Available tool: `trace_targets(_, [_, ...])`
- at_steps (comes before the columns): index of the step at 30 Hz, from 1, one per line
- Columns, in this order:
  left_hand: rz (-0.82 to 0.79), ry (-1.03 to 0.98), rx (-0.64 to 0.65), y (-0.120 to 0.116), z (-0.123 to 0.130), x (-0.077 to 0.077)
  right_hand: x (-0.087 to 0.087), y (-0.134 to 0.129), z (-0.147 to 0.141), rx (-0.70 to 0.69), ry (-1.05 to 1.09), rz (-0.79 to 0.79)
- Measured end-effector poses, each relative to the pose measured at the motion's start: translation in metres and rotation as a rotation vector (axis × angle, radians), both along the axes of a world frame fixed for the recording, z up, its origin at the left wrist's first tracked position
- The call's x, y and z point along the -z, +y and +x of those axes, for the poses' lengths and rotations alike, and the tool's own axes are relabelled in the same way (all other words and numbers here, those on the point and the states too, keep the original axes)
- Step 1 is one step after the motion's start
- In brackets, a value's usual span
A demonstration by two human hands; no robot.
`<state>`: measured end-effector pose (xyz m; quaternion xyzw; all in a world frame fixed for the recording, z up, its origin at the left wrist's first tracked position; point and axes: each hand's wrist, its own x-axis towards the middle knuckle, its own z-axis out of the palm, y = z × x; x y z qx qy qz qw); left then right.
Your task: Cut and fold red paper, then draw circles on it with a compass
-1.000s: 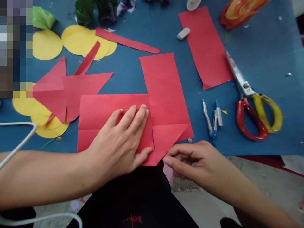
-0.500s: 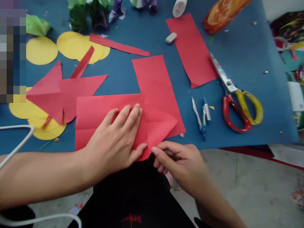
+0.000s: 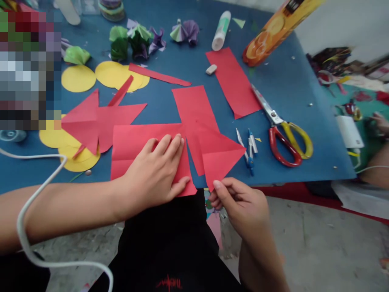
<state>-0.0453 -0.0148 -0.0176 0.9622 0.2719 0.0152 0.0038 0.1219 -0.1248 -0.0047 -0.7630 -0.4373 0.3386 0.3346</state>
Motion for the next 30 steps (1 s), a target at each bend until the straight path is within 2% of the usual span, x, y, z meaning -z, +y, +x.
trace_targets(5, [-0.177, -0.071, 0.013, 0.035, -0.003, -0.013, -0.014, 0.020, 0.022, -0.040, -0.299, 0.077])
trace_targets(9, [-0.119, -0.087, -0.245, 0.068, -0.008, -0.017, -0.021, 0.035, 0.038, -0.112, -0.667, 0.001])
trace_targets(10, [-0.108, -0.070, -0.273, 0.074, -0.008, -0.016, -0.021, 0.036, 0.039, -0.127, -0.710, 0.001])
trace_targets(14, [-0.085, -0.043, -0.235, 0.087, -0.007, -0.013, -0.016, 0.036, 0.037, -0.223, -0.684, -0.012])
trace_targets(17, [-0.107, -0.048, -0.161, 0.090, -0.012, -0.017, -0.016, 0.033, 0.031, -0.267, -0.639, -0.021])
trace_targets(20, [-0.223, -0.025, -0.135, 0.092, -0.021, -0.028, -0.017, 0.033, 0.021, -0.326, -0.533, 0.023])
trace_targets(24, [-0.404, 0.017, -0.200, 0.094, -0.032, -0.039, -0.015, 0.038, 0.008, -0.426, -0.386, 0.056])
trace_targets(30, [-0.537, 0.022, -0.170, 0.099, -0.035, -0.041, -0.009, 0.063, 0.001, -0.485, -0.376, 0.134])
